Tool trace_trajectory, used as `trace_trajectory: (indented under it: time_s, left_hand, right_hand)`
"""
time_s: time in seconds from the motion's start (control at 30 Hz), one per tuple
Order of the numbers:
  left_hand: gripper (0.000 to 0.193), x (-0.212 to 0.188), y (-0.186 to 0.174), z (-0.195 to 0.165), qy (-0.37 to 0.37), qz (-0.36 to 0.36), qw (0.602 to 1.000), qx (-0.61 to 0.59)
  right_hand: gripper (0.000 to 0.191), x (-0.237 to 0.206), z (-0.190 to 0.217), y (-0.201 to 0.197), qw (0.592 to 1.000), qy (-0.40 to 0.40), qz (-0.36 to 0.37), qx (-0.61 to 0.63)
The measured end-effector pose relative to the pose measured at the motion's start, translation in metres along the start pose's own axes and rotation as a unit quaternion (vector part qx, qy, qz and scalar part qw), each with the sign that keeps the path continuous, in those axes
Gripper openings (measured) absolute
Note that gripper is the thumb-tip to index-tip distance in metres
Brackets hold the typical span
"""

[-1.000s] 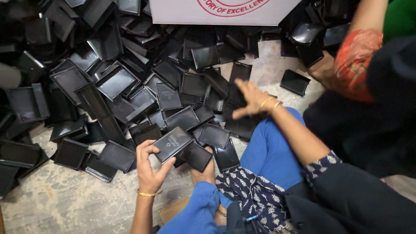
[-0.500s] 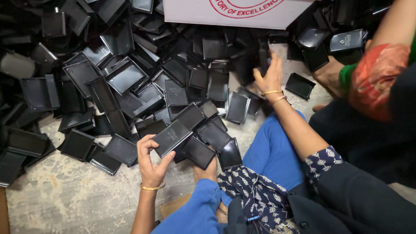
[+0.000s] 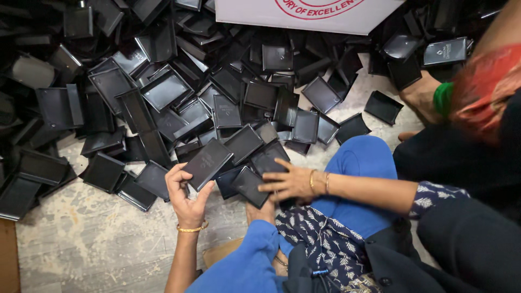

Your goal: The person sits on the floor and repeatedly picks up small black plastic trays from a large pile, opens them, and places them back down. The person handles the trays one at a time, inspecting the interior before returning them to the pile.

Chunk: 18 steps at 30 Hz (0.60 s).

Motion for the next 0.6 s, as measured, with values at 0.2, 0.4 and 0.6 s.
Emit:
trace_trajectory:
  time_s: [0.2, 0.4, 0.6]
  left_hand:
    - [0.052, 0.000, -0.005, -0.001, 0.002, -0.011, 0.999, 0.052]
    - [0.052, -0.001, -0.009, -0.001, 0.011, -0.025, 0.999, 0.037]
    - [0.051, -0.003, -0.001, 0.004, -0.002, -0.032, 0.999, 0.018]
  right_hand:
    - [0.032, -0.040, -0.089, 0.009, 0.968, 0.193, 0.048, -0.152]
    - [0.028, -0.083, -0.147, -0.062, 0.829, 0.492, -0.088, -0.250]
    - [0.042, -0.049, -0.120, -0.043, 0.883, 0.385, -0.154, -0.221]
Point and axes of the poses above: each hand's wrist, its own x-axis towards the middle knuckle, its own y-axis out of the palm, z = x × y, the point moved 6 cm from there along x, towards the middle knuckle, and after that the axes turned 6 degrees about -x, right-handed, at the moved point
